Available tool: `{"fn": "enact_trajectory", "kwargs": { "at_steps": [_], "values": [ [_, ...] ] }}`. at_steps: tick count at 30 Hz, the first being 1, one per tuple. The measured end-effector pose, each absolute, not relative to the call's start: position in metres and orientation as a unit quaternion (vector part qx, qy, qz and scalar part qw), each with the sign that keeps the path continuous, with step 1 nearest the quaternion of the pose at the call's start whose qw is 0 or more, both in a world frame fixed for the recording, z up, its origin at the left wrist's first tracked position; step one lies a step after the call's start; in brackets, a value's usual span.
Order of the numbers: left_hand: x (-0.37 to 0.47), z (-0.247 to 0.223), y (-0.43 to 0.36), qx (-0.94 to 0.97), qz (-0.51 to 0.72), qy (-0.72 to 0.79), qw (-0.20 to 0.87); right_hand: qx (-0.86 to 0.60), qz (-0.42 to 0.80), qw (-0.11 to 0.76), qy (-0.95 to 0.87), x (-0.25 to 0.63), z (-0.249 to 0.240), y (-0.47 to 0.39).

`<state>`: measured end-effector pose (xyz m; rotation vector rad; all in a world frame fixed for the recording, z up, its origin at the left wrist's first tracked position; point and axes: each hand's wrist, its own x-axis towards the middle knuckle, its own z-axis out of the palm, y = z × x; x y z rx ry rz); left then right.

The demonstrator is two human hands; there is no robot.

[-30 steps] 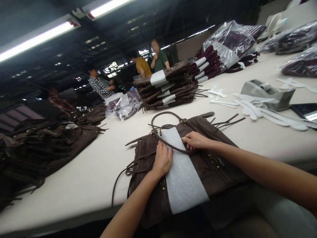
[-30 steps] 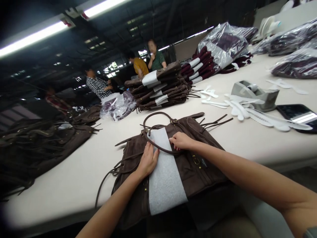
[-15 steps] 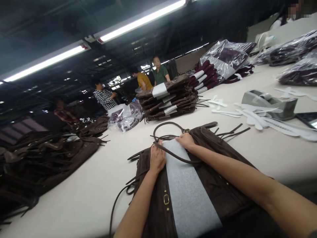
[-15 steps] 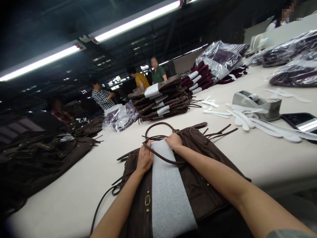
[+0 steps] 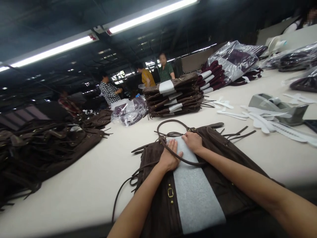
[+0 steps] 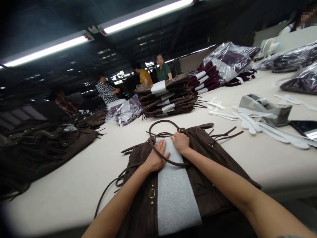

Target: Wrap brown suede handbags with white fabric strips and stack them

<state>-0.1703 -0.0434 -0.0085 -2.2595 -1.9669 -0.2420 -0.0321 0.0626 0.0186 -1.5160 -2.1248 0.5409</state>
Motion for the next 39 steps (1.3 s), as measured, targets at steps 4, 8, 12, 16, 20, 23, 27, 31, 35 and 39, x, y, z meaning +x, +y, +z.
{"fn": "enact_trajectory", "kwargs": {
  "at_steps": [4, 8, 12, 16, 20, 23, 27, 31, 35, 39],
  "values": [
    [-0.171, -0.005, -0.037, -0.743, -0.026, -0.666, 0.054, -0.368, 0.073, 0.255, -0.891, -0.025, 0.005, 0.050],
    [-0.172, -0.001, -0.029, -0.741, -0.026, -0.670, 0.033, -0.244, 0.059, 0.141, -0.958, -0.020, -0.009, 0.058],
    [-0.165, 0.001, -0.036, -0.742, -0.024, -0.670, 0.010, -0.248, 0.088, 0.082, -0.961, -0.020, -0.011, 0.066],
    [-0.144, 0.010, -0.080, -0.755, 0.011, -0.656, -0.011, -0.254, 0.098, 0.040, -0.962, -0.013, 0.002, 0.057],
    [-0.118, 0.014, -0.140, -0.778, -0.019, -0.627, -0.037, -0.230, 0.103, 0.007, -0.968, 0.002, 0.011, 0.041],
    [-0.099, 0.015, -0.177, -0.792, -0.048, -0.608, -0.042, -0.214, 0.140, 0.000, -0.967, 0.015, 0.014, 0.025],
    [-0.085, 0.028, -0.211, -0.803, -0.064, -0.587, -0.080, -0.210, 0.197, 0.011, -0.957, 0.037, 0.027, 0.001],
    [-0.099, 0.070, -0.223, -0.831, -0.042, -0.502, -0.237, -0.135, 0.299, -0.035, -0.944, 0.061, 0.054, 0.005],
    [-0.134, 0.119, -0.188, -0.789, -0.104, -0.569, -0.206, -0.211, 0.329, 0.023, -0.920, 0.062, 0.085, 0.038],
    [-0.170, 0.128, -0.100, -0.761, -0.071, -0.644, -0.037, -0.236, 0.292, 0.016, -0.927, 0.037, 0.101, 0.052]
  ]
}}
